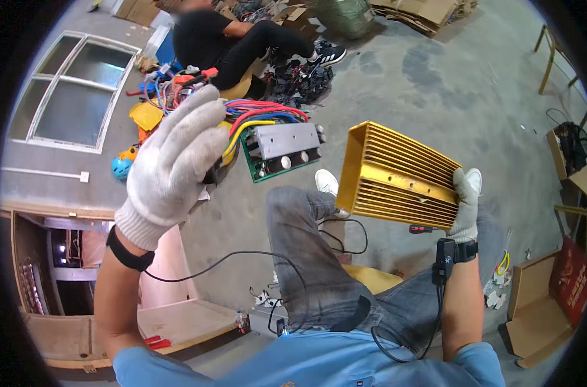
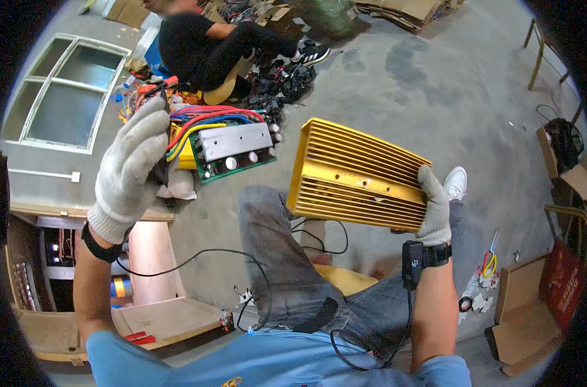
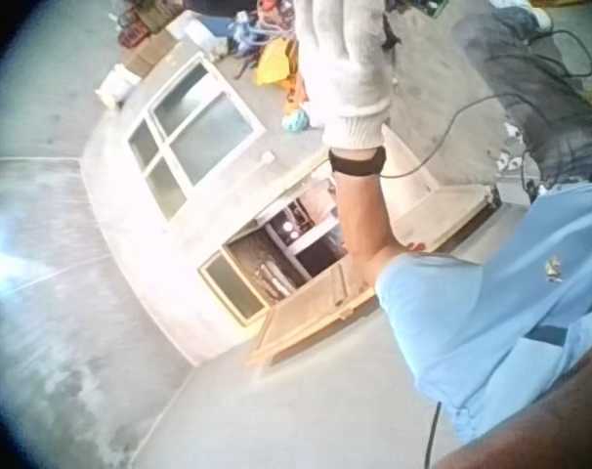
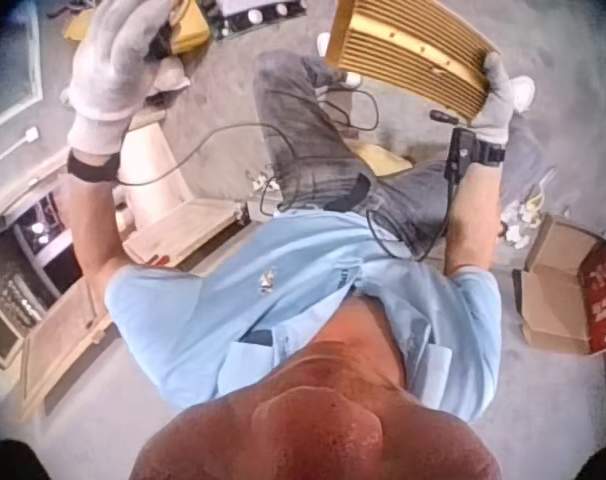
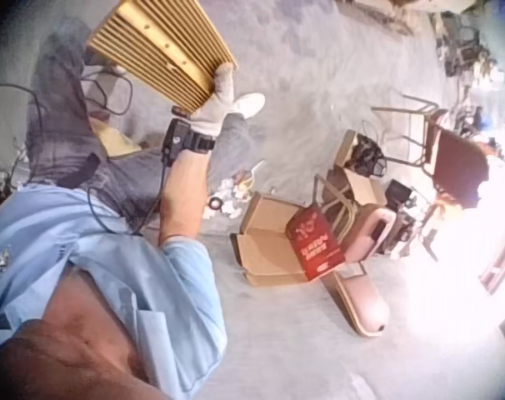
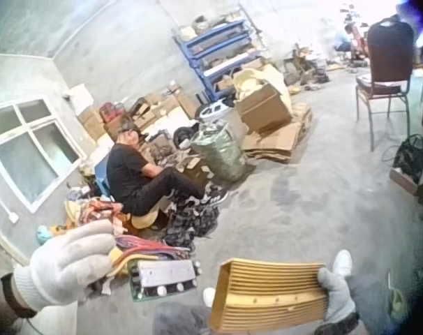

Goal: Disassembling and inspecting a motorcycle electronic speed controller.

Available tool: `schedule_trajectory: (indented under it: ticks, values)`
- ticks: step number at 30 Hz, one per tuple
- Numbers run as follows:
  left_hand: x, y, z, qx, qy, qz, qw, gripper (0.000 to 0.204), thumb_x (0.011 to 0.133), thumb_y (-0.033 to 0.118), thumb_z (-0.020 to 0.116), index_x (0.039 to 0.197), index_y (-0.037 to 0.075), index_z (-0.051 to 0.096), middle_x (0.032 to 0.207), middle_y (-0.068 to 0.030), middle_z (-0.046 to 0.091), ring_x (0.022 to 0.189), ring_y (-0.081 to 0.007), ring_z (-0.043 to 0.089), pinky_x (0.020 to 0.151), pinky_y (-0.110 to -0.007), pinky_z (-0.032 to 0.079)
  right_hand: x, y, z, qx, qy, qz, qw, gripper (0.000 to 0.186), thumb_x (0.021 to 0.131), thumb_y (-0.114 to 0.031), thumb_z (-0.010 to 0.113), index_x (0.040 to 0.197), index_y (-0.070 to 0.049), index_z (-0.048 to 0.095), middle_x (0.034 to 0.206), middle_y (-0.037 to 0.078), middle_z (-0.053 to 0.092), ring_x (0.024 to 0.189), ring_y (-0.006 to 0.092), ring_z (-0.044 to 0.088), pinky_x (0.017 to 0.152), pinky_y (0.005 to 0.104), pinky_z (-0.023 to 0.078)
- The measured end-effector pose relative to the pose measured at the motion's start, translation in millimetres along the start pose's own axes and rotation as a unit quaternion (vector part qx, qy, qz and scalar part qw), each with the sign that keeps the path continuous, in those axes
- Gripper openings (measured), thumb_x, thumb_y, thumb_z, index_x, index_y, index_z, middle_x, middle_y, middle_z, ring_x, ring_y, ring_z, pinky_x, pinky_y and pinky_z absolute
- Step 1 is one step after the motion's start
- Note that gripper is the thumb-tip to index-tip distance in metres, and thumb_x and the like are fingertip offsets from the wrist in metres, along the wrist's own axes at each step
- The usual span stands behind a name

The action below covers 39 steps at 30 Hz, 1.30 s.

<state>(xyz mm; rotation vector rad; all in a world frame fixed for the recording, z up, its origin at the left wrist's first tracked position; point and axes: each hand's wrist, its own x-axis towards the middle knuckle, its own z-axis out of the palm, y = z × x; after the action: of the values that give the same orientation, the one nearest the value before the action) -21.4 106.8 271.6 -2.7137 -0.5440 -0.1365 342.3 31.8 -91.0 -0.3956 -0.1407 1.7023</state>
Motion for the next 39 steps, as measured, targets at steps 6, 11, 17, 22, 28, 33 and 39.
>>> schedule_trajectory:
  ticks: [6, 11, 17, 22, 28, 33, 39]
  values:
    - [15, 13, -6, 0.087, 0.034, 0.058, 0.994, 0.043, 0.078, 0.01, 0.075, 0.118, 0.011, 0.06, 0.131, -0.0169, 0.069, 0.118, -0.0404, 0.068, 0.101, -0.051, 0.056, 2, 6, -1, 0.086, 0.032, 0.003, 0.996, 0.047, 0.106, -0.032, 0.064, 0.137, 0.003, 0.062, 0.134, 0.023, 0.069, 0.118, 0.038, 0.07, 0.1, 0.0545, 0.06]
    - [4, 3, -12, 0.078, 0.047, 0.047, 0.995, 0.053, 0.077, 0.016, 0.081, 0.125, 0.01, 0.059, 0.134, -0.0207, 0.068, 0.118, -0.0409, 0.068, 0.098, -0.052, 0.056, 1, -1, 8, 0.145, -0.035, 0.01, 0.989, 0.049, 0.106, -0.032, 0.063, 0.139, 0.004, 0.06, 0.135, 0.025, 0.067, 0.12, 0.04, 0.069, 0.102, 0.0567, 0.058]
    - [-4, -5, -12, -0.073, 0.089, -0.005, 0.993, 0.068, 0.083, -0.015, 0.078, 0.14, 0.014, 0.055, 0.151, -0.0255, 0.052, 0.135, -0.0389, 0.06, 0.105, -0.05, 0.058, 0, -3, 4, 0.133, -0.023, -0.017, 0.991, 0.047, 0.105, -0.031, 0.063, 0.137, 0.004, 0.061, 0.134, 0.025, 0.068, 0.119, 0.0405, 0.069, 0.103, 0.0558, 0.058]
    - [-3, 2, -20, -0.133, 0.048, -0.049, 0.989, 0.069, 0.079, 0.017, 0.09, 0.14, 0.019, 0.06, 0.141, -0.0282, 0.062, 0.122, -0.0462, 0.067, 0.099, -0.054, 0.056, 2, -1, 14, 0.151, -0.017, -0.013, 0.988, 0.044, 0.106, -0.028, 0.063, 0.135, 0.004, 0.063, 0.133, 0.024, 0.069, 0.116, 0.0393, 0.071, 0.102, 0.0551, 0.059]
    - [2, 6, -26, -0.126, 0.007, -0.044, 0.991, 0.059, 0.082, 0.017, 0.088, 0.135, 0.019, 0.062, 0.14, -0.0246, 0.064, 0.121, -0.0469, 0.067, 0.101, -0.057, 0.055, 5, -1, 8, 0.136, 0.002, -0.016, 0.991, 0.043, 0.106, -0.029, 0.063, 0.134, 0.003, 0.064, 0.132, 0.023, 0.07, 0.116, 0.0374, 0.071, 0.099, 0.0521, 0.061]
    - [8, 20, -35, -0.108, 0.038, -0.025, 0.993, 0.05, 0.086, 0.017, 0.083, 0.131, 0.02, 0.063, 0.138, -0.0229, 0.065, 0.122, -0.047, 0.067, 0.103, -0.059, 0.053, 4, -4, 3, 0.139, -0.005, -0.021, 0.99, 0.043, 0.106, -0.03, 0.063, 0.133, 0.003, 0.065, 0.131, 0.023, 0.07, 0.116, 0.0368, 0.072, 0.099, 0.0514, 0.061]
    - [4, 33, -53, -0.168, -0.03, -0.163, 0.972, 0.048, 0.094, 0.029, 0.071, 0.132, -0.001, 0.07, 0.135, -0.0195, 0.068, 0.128, -0.0431, 0.063, 0.114, -0.051, 0.046, 3, -4, 9, 0.138, -0.006, -0.016, 0.99, 0.041, 0.106, -0.029, 0.063, 0.133, 0.003, 0.065, 0.13, 0.022, 0.071, 0.115, 0.0361, 0.072, 0.1, 0.0514, 0.061]
